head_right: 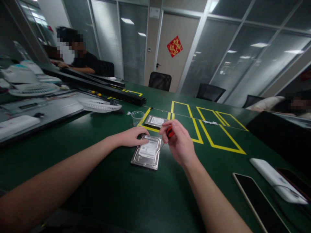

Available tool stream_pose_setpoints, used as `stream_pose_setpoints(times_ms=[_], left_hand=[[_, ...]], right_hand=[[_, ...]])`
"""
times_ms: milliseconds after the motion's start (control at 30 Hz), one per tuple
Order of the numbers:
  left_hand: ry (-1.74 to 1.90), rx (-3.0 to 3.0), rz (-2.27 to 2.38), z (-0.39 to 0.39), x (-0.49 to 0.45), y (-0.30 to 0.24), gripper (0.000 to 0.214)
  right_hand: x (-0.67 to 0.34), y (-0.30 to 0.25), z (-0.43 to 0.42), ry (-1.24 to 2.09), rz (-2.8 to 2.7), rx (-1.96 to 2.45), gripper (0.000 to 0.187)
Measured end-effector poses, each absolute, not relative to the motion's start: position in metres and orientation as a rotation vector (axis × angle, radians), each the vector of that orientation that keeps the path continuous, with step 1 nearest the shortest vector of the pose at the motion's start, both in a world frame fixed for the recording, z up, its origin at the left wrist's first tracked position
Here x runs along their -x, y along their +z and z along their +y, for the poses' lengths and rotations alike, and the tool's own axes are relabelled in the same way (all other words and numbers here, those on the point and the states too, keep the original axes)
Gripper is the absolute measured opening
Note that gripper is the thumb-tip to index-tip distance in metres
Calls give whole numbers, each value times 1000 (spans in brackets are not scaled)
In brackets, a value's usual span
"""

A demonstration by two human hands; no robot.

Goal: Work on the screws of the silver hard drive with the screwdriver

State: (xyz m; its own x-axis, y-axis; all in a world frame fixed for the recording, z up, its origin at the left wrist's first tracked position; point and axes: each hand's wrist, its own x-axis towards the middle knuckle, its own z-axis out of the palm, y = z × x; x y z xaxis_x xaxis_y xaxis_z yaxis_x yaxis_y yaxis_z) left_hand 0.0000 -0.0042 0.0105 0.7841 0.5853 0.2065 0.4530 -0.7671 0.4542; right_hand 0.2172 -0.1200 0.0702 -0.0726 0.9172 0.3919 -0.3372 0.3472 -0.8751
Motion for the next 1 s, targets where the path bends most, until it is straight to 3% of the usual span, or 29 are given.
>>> stream_pose_setpoints(times_ms=[167, 533, 1000], left_hand=[[458, -2580, 796, -5, 1, 12, 40], [488, -2592, 781, -2, 0, 8, 38], [488, -2590, 774, -1, 0, 8, 40]], right_hand=[[-217, 73, -120, 1199, -1177, 630, 44], [-218, 69, -120, 1141, -1222, 659, 25], [-216, 71, -121, 1142, -1239, 658, 17]])
